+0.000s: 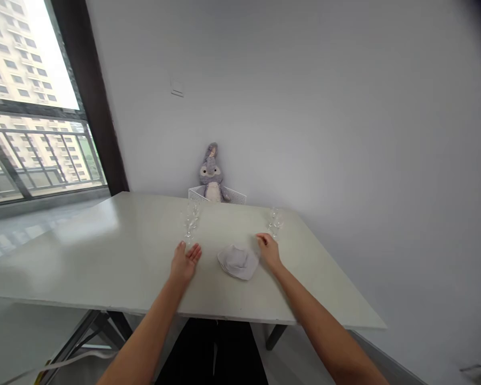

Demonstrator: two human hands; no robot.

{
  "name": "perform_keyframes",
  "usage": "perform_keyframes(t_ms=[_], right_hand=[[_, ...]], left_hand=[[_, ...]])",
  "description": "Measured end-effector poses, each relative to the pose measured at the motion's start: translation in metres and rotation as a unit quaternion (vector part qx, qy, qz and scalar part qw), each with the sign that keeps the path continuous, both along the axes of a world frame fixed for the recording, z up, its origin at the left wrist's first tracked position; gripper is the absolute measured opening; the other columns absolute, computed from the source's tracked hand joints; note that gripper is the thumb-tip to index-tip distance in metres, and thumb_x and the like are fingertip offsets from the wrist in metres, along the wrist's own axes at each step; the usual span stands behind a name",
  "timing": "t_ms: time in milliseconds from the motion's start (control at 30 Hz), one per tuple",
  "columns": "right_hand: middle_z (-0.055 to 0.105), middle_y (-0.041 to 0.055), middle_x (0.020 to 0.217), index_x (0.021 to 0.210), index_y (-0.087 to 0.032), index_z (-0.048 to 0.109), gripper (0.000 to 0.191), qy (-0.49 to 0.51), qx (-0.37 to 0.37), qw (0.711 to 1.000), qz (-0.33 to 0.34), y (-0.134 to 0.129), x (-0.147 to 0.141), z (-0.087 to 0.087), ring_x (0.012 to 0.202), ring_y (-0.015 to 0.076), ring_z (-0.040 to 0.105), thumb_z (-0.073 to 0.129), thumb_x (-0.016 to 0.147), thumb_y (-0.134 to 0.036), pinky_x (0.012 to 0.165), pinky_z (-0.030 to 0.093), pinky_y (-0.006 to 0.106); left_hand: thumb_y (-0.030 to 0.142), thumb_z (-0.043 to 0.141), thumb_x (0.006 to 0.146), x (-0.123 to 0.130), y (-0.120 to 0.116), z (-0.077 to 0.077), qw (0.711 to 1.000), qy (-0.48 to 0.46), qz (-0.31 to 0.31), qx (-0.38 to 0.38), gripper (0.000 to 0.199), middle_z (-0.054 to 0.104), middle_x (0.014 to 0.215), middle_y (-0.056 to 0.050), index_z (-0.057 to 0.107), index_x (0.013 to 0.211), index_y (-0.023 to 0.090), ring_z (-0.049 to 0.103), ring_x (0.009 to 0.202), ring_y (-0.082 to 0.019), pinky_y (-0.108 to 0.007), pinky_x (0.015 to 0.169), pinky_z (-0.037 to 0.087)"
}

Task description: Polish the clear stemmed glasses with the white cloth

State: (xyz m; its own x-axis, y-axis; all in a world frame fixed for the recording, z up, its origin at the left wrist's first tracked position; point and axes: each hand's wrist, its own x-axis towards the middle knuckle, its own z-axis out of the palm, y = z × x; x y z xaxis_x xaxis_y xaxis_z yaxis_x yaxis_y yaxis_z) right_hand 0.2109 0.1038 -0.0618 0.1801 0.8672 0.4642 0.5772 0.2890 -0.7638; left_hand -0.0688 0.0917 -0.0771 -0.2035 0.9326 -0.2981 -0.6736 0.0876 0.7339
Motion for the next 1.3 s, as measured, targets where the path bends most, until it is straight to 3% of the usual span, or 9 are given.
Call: perform_keyframes(t_ms=[133, 233, 433, 533, 633, 767, 1033, 1200, 1300], right_hand=[[0.061, 0.0051, 0.097, 0.099, -0.023, 0.062, 0.028, -0.284, 0.050, 0.932, 0.221, -0.035, -0.040, -0.009, 0.089, 0.0179, 0.052, 0.048, 0.082, -0.039, 0.080, 0.042, 0.033], [0.058, 0.0075, 0.101, 0.108, -0.021, 0.057, 0.040, -0.411, 0.049, 0.890, 0.190, -0.049, -0.055, -0.016, 0.092, 0.0215, 0.049, 0.053, 0.078, -0.047, 0.080, 0.041, 0.035], [0.059, 0.0067, 0.093, 0.098, -0.022, 0.061, 0.020, -0.442, 0.010, 0.886, 0.140, -0.051, -0.063, -0.026, 0.085, 0.0191, 0.051, 0.046, 0.084, -0.025, 0.074, 0.043, 0.030], [0.060, 0.0068, 0.085, 0.084, -0.018, 0.063, 0.023, -0.332, -0.025, 0.934, 0.129, -0.052, -0.060, -0.030, 0.079, 0.0174, 0.053, 0.041, 0.086, -0.024, 0.071, 0.042, 0.028], [0.058, 0.0030, 0.070, 0.077, -0.015, 0.061, 0.029, -0.039, -0.047, 0.996, 0.059, -0.055, -0.055, -0.028, 0.066, 0.0147, 0.053, 0.041, 0.084, -0.033, 0.062, 0.042, 0.027], [0.056, -0.0013, 0.064, 0.082, -0.016, 0.058, 0.031, 0.289, -0.017, 0.957, -0.007, -0.073, -0.061, -0.004, 0.058, 0.0124, 0.050, 0.043, 0.082, -0.043, 0.055, 0.042, 0.025], [0.053, 0.0106, 0.121, 0.128, -0.020, 0.040, 0.047, 0.044, -0.016, 0.977, 0.207, -0.151, -0.108, 0.026, 0.097, 0.0195, 0.055, 0.044, 0.084, -0.036, 0.078, 0.044, 0.030], [0.065, 0.0097, 0.083, 0.110, -0.014, 0.053, 0.044, 0.037, -0.094, 0.974, 0.201, -0.161, -0.108, 0.017, 0.069, 0.0188, 0.061, 0.047, 0.081, -0.047, 0.064, 0.047, 0.030], [0.061, 0.0033, 0.062, 0.097, -0.013, 0.054, 0.044, 0.233, -0.194, 0.902, 0.306, -0.160, -0.107, 0.018, 0.046, 0.0137, 0.055, 0.045, 0.080, -0.053, 0.044, 0.043, 0.024]], left_hand=[[0.047, 0.016, 0.088, -0.006, 0.046, 0.015, 0.999, -0.044, -0.014, -0.002, 0.042, 0.055, 0.090, -0.011, 0.032, 0.116, 0.021, 0.060, 0.084, -0.019, -0.035, 0.069, 0.050], [0.051, 0.008, 0.087, -0.007, 0.068, 0.021, 0.997, -0.072, -0.019, 0.018, 0.047, 0.055, 0.094, -0.011, 0.037, 0.110, 0.021, 0.059, 0.088, -0.020, -0.037, 0.070, 0.050], [0.055, 0.016, 0.086, -0.010, 0.078, 0.024, 0.987, -0.151, -0.017, 0.052, 0.044, 0.055, 0.102, -0.015, 0.039, 0.099, 0.019, 0.060, 0.092, -0.018, -0.032, 0.067, 0.053], [0.050, 0.027, 0.087, -0.012, 0.064, 0.023, 0.983, -0.174, -0.036, 0.055, 0.038, 0.056, 0.100, -0.015, 0.043, 0.089, 0.016, 0.060, 0.092, -0.018, -0.029, 0.068, 0.053], [0.040, 0.044, 0.084, -0.006, 0.035, 0.020, 0.979, -0.180, -0.078, 0.064, 0.027, 0.059, 0.098, -0.016, 0.048, 0.084, 0.013, 0.060, 0.094, -0.020, -0.029, 0.071, 0.053], [0.031, 0.057, 0.077, 0.015, -0.013, 0.017, 0.972, -0.157, -0.141, 0.107, 0.023, 0.062, 0.097, -0.012, 0.052, 0.091, 0.014, 0.060, 0.095, -0.022, -0.030, 0.076, 0.052], [0.035, 0.061, 0.072, 0.048, -0.089, 0.016, 0.972, -0.011, -0.162, 0.170, 0.035, 0.062, 0.083, -0.001, 0.049, 0.101, 0.020, 0.060, 0.070, -0.012, -0.026, 0.066, 0.048], [0.034, 0.063, 0.070, 0.044, -0.116, 0.020, 0.961, 0.097, -0.160, 0.201, 0.040, 0.061, 0.091, -0.002, 0.046, 0.104, 0.022, 0.059, 0.074, -0.013, -0.025, 0.065, 0.045], [0.034, 0.062, 0.071, 0.043, -0.126, 0.019, 0.942, 0.171, -0.172, 0.233, 0.041, 0.060, 0.080, 0.000, 0.045, 0.106, 0.021, 0.056, 0.064, -0.011, -0.022, 0.058, 0.043]])
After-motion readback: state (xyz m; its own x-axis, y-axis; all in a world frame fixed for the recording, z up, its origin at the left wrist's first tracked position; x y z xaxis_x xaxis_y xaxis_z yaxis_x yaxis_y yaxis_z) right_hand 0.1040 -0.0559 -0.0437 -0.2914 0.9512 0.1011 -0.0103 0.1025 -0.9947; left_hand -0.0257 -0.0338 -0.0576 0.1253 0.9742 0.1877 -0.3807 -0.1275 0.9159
